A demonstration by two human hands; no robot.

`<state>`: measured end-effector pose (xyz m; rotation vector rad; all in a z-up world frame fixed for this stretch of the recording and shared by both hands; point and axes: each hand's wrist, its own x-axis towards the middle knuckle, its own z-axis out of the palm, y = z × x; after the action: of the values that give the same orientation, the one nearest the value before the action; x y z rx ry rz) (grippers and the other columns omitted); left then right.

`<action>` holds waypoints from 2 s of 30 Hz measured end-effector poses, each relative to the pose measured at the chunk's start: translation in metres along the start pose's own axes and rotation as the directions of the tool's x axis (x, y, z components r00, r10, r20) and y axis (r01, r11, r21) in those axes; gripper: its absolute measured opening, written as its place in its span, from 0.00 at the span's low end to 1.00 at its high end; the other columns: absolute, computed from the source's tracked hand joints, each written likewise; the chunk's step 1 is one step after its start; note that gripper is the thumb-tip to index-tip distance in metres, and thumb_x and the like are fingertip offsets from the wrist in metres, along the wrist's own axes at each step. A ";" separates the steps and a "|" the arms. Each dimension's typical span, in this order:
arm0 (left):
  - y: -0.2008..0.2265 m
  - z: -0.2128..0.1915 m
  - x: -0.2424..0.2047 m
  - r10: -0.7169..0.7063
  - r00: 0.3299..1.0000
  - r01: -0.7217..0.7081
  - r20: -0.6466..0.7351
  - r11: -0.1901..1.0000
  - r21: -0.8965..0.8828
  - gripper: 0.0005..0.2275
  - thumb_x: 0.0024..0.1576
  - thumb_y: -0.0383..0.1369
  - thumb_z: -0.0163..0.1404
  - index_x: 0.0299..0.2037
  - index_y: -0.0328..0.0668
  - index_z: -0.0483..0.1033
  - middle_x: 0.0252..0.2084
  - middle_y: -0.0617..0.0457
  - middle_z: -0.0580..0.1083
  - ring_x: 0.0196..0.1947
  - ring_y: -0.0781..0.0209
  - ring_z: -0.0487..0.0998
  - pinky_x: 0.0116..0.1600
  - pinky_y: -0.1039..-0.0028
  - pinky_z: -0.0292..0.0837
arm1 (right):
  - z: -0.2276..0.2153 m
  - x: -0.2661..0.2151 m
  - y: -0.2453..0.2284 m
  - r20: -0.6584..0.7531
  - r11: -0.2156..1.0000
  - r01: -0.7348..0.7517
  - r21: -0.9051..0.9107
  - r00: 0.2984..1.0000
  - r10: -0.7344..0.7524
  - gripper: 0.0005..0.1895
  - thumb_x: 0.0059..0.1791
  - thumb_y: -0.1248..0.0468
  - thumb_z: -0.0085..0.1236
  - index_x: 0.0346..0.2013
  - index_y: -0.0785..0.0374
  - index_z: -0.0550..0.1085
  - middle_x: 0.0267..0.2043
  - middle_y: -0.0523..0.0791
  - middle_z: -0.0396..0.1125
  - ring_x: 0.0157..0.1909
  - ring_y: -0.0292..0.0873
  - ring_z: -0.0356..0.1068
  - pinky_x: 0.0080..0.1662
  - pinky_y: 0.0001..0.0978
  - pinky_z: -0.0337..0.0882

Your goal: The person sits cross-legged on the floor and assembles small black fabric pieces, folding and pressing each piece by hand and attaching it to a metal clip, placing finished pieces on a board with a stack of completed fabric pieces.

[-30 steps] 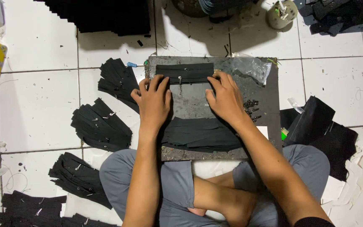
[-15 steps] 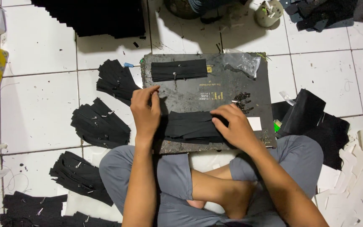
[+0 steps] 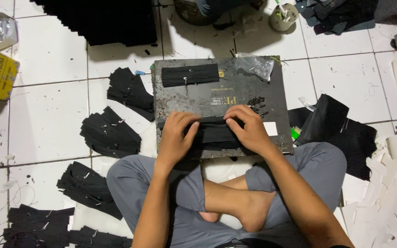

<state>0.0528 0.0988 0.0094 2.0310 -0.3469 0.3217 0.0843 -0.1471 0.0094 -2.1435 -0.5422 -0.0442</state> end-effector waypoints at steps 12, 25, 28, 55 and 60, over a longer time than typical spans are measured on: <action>0.026 0.119 -0.064 -0.672 0.711 0.538 0.207 0.330 -0.776 0.12 0.64 0.36 0.49 0.41 0.34 0.81 0.29 0.37 0.80 0.26 0.55 0.81 0.39 0.71 0.76 | -0.013 -0.068 0.011 -0.034 0.703 -0.286 0.650 0.914 0.403 0.18 0.50 0.68 0.61 0.53 0.71 0.72 0.35 0.52 0.73 0.34 0.41 0.76 0.39 0.31 0.79; 0.051 0.103 -0.039 -0.740 0.636 0.579 -0.219 0.645 -0.499 0.04 0.56 0.31 0.62 0.36 0.40 0.85 0.25 0.57 0.77 0.29 0.71 0.70 0.34 0.79 0.69 | -0.036 -0.082 -0.005 0.282 0.919 -0.207 0.336 0.953 0.112 0.21 0.47 0.66 0.63 0.55 0.64 0.76 0.38 0.49 0.81 0.35 0.47 0.80 0.42 0.40 0.76; 0.055 0.109 -0.047 -0.696 0.703 0.600 -0.146 0.691 -0.404 0.04 0.54 0.32 0.65 0.35 0.44 0.87 0.23 0.56 0.79 0.27 0.73 0.72 0.33 0.79 0.71 | -0.038 -0.073 0.004 0.153 0.927 -0.198 0.317 0.976 0.156 0.18 0.51 0.58 0.58 0.53 0.63 0.78 0.38 0.49 0.80 0.37 0.47 0.79 0.44 0.40 0.75; 0.072 0.129 -0.048 -0.681 0.730 0.633 0.056 0.644 -0.430 0.04 0.56 0.27 0.56 0.31 0.39 0.83 0.21 0.50 0.77 0.25 0.65 0.73 0.30 0.71 0.71 | -0.036 -0.080 0.010 -0.042 0.969 -0.022 0.248 0.999 0.034 0.03 0.48 0.68 0.63 0.35 0.58 0.82 0.29 0.44 0.77 0.33 0.48 0.78 0.37 0.34 0.75; 0.082 0.132 -0.047 -0.646 0.763 0.601 0.016 0.699 -0.388 0.04 0.56 0.29 0.59 0.36 0.38 0.85 0.24 0.43 0.79 0.29 0.61 0.78 0.30 0.68 0.73 | -0.032 -0.082 0.016 -0.095 0.939 -0.133 0.317 0.981 0.171 0.02 0.49 0.67 0.63 0.35 0.61 0.80 0.27 0.47 0.75 0.31 0.40 0.73 0.36 0.35 0.72</action>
<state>-0.0108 -0.0504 -0.0016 1.6180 0.3564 -0.0547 0.0216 -0.2105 -0.0024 -1.8546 -0.2888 -0.0023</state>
